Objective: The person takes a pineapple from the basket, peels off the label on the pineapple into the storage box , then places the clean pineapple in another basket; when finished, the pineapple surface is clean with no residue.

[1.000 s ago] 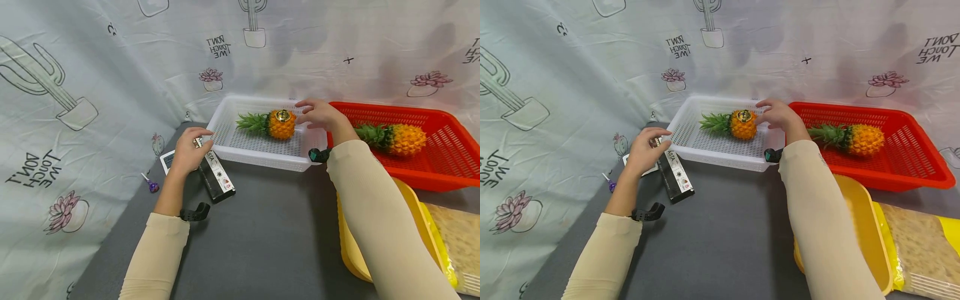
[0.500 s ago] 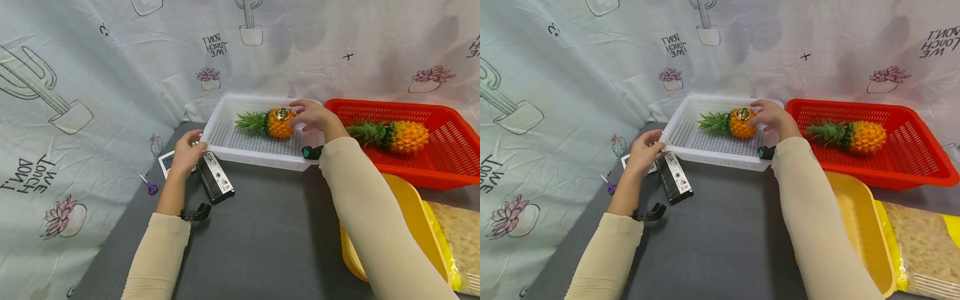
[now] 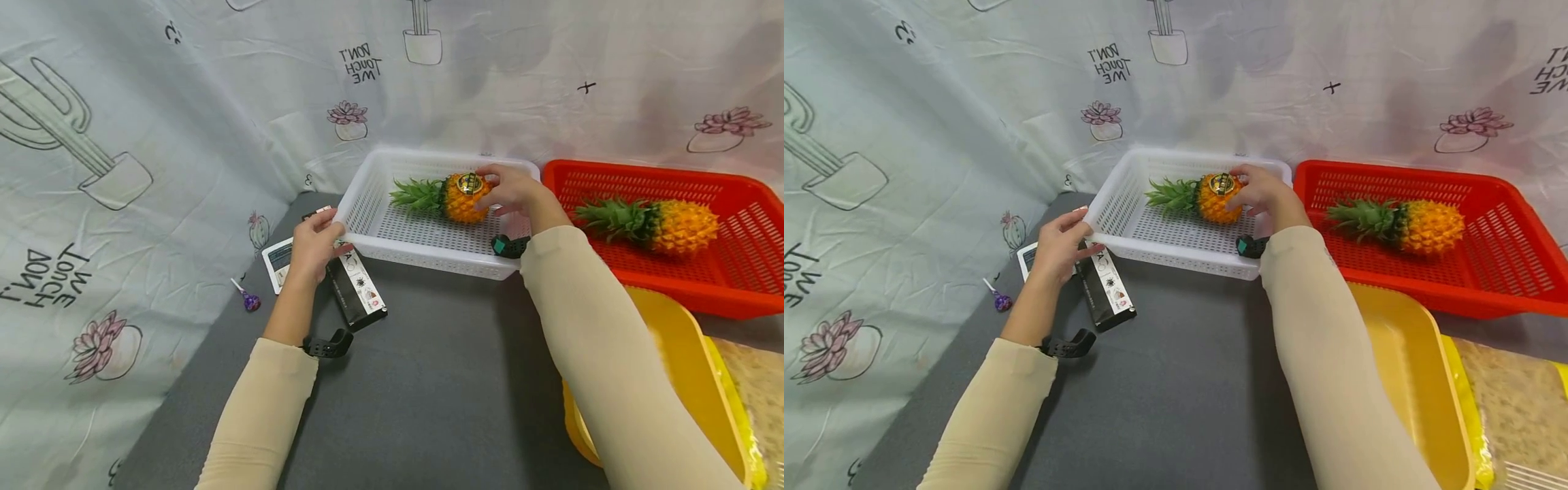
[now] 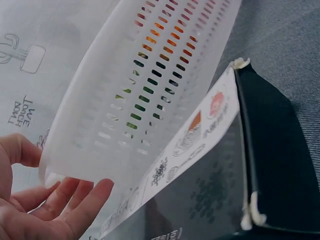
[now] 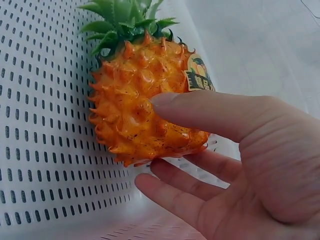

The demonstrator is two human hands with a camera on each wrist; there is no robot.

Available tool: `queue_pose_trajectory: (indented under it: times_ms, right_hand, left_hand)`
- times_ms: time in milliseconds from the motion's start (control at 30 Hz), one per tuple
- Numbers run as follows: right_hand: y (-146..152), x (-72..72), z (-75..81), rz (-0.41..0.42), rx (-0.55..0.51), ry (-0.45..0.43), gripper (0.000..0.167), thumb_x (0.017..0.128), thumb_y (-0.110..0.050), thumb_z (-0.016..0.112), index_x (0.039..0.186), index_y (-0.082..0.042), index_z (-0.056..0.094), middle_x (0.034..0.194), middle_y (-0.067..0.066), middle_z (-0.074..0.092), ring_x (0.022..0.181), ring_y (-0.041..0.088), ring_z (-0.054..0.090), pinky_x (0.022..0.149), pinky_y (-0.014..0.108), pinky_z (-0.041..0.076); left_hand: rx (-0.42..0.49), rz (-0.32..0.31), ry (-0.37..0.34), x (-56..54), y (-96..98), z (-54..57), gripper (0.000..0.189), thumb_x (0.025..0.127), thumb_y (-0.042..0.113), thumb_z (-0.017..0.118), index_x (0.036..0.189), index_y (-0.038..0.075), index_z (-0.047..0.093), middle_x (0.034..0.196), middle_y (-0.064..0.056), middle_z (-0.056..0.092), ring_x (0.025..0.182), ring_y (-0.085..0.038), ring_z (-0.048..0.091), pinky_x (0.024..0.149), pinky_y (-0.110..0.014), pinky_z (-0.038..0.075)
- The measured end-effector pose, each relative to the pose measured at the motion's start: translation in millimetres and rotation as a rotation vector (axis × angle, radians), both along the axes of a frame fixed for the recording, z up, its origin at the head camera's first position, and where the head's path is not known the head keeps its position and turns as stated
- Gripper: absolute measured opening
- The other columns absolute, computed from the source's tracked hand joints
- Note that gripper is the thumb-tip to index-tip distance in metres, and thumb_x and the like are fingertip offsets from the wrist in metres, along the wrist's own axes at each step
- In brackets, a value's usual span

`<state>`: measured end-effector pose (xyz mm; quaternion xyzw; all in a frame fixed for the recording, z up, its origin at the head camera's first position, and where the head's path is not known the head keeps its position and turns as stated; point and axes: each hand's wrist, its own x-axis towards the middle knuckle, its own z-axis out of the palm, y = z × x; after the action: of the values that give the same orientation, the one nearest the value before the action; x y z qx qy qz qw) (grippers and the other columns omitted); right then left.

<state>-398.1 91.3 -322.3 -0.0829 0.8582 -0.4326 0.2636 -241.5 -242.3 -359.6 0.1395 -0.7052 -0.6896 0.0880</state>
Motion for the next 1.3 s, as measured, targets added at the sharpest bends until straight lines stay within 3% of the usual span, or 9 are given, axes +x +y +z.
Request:
queue_pose_trajectory:
  times_ms: [400, 667, 900, 1067, 1300]
  right_hand:
    - [-3.2, -4.1, -4.4, 0.0, 0.003, 0.024, 0.093, 0.091, -0.001, 0.074, 0.166, -0.019, 0.02, 0.165, 0.023, 0.026, 0.143, 0.042, 0.04, 0.113, 0.055, 0.047]
    - [-4.1, -3.7, -4.1, 0.02, 0.033, 0.024, 0.093, 0.091, -0.004, 0.075, 0.166, -0.019, 0.021, 0.163, 0.024, 0.028, 0.143, 0.042, 0.038, 0.115, 0.055, 0.045]
    - [-4.5, -4.7, -5.9, 0.046, -0.015, -0.003, 0.094, 0.091, 0.002, 0.072, 0.166, -0.023, 0.021, 0.165, 0.023, 0.025, 0.145, 0.043, 0.036, 0.113, 0.054, 0.047]
    - [-4.2, -4.7, -6.8, 0.071, -0.013, -0.02, 0.094, 0.09, 0.003, 0.072, 0.165, -0.022, 0.021, 0.162, 0.024, 0.028, 0.142, 0.042, 0.037, 0.113, 0.053, 0.047]
    - [-4.6, -3.7, -6.2, 0.036, -0.028, -0.035, 0.091, 0.088, 0.005, 0.069, 0.163, -0.019, 0.023, 0.16, 0.023, 0.026, 0.136, 0.037, 0.039, 0.113, 0.05, 0.048]
  left_hand:
    - [0.071, -0.028, -0.019, -4.9, -4.0, -2.5, 0.065, 0.088, -0.001, 0.049, 0.153, 0.007, 0.05, 0.139, -0.017, 0.052, 0.127, -0.036, 0.06, 0.091, -0.05, 0.061]
    - [0.119, -0.066, -0.013, -2.9, -8.7, -5.3, 0.061, 0.093, 0.0, 0.051, 0.153, 0.01, 0.05, 0.141, -0.012, 0.053, 0.122, -0.027, 0.06, 0.096, -0.05, 0.059]
    - [0.166, -0.1, -0.012, -3.5, -14.1, -9.6, 0.061, 0.095, 0.0, 0.051, 0.155, 0.011, 0.048, 0.149, -0.013, 0.05, 0.124, -0.028, 0.057, 0.1, -0.053, 0.056]
    - [0.176, -0.091, -0.019, -4.1, -14.9, -10.7, 0.062, 0.093, 0.0, 0.05, 0.154, 0.013, 0.05, 0.143, -0.012, 0.052, 0.121, -0.027, 0.058, 0.1, -0.054, 0.056]
    - [0.177, -0.083, -0.015, -7.6, -13.0, -13.4, 0.063, 0.09, 0.002, 0.049, 0.152, 0.014, 0.051, 0.144, -0.012, 0.053, 0.125, -0.031, 0.057, 0.1, -0.054, 0.056]
